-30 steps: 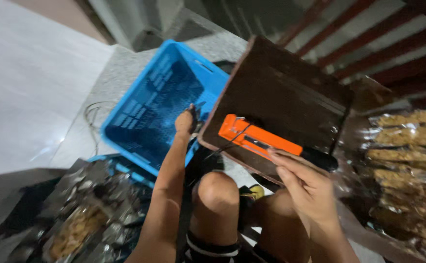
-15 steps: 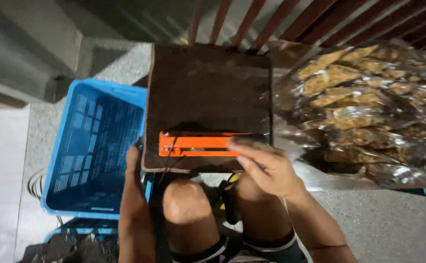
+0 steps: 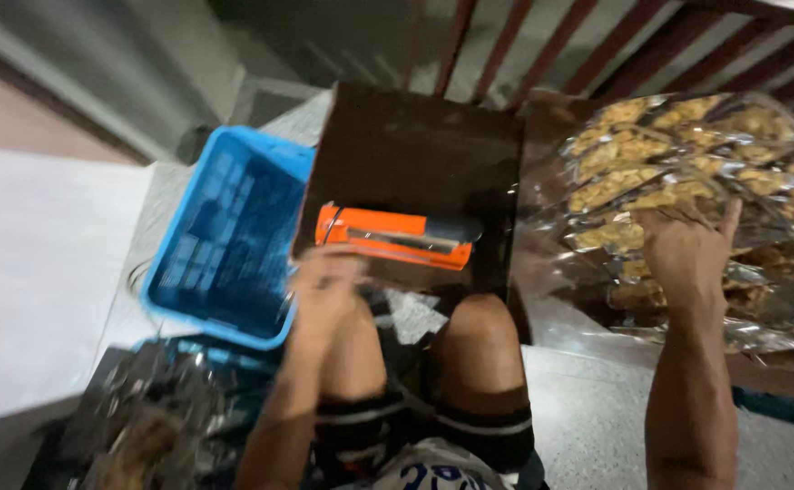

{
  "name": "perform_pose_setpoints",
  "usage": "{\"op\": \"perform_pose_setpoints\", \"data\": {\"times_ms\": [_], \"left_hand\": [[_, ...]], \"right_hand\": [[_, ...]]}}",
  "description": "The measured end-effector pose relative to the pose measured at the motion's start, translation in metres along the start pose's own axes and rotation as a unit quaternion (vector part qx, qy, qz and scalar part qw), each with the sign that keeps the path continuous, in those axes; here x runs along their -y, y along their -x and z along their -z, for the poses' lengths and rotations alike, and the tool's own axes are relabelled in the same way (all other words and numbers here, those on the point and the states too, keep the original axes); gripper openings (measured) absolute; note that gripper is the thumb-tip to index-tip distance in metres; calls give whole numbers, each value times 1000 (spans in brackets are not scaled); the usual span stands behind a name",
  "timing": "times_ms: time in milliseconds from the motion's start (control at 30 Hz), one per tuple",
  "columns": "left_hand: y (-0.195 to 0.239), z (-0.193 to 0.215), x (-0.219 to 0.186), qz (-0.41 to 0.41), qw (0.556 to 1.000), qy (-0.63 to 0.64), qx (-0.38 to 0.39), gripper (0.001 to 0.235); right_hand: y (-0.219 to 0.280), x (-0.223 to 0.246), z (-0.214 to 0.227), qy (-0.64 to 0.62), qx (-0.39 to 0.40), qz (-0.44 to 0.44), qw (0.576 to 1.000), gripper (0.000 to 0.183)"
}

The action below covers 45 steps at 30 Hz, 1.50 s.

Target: The person sits on the floor and repeatedly places small transparent bags of snacks into an orange handheld heat sealer to seal them. After sealing, the person places the finished bags into a blue plastic basket. The process is repeated continuously throughout the clip.

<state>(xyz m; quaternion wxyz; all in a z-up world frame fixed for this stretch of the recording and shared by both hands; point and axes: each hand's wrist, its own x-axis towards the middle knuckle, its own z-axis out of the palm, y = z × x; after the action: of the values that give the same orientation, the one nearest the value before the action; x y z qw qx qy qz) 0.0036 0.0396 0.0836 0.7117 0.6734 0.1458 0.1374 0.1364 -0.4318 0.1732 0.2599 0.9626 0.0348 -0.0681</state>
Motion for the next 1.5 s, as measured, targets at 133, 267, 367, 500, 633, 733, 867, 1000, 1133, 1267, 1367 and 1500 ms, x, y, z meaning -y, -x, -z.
{"op": "perform_pose_setpoints", "data": {"times_ms": [133,267,367,500,633,733,867,1000,1133,1267,1367,1500], "left_hand": [[39,-70,-47,-332,904,-194,185,65],[45,-92,-54,-321,856,-257,315,105],[50,-84,-26,-165,886,-113,418,98],[55,-49,24,32,912,47,405,77],[60,-25,70,268,907,116,304,54],[52,-29,88,347,879,243,218,45],[36,-35,91,365,865,277,203,43],[23,-33,82,349,886,224,206,44],[20,-35,78,372,882,217,190,46],[22,-36,81,364,880,240,190,47],[21,-35,82,360,884,230,191,47],[18,-33,80,372,885,217,178,47]], "right_hand": [[54,17,41,-247,-222,155,930,27],[81,53,83,-37,34,157,986,44],[82,98,91,-231,-114,250,933,36],[61,156,93,-419,-182,279,845,29],[46,196,73,-314,-307,262,859,56],[41,208,57,-290,-250,247,890,66],[46,212,38,-279,-248,223,900,67],[50,213,31,-278,-275,211,896,60],[49,214,25,-256,-253,202,911,65],[48,214,13,-258,-240,214,911,67],[45,217,7,-259,-241,210,911,64],[44,220,1,-255,-241,205,914,64]]}}
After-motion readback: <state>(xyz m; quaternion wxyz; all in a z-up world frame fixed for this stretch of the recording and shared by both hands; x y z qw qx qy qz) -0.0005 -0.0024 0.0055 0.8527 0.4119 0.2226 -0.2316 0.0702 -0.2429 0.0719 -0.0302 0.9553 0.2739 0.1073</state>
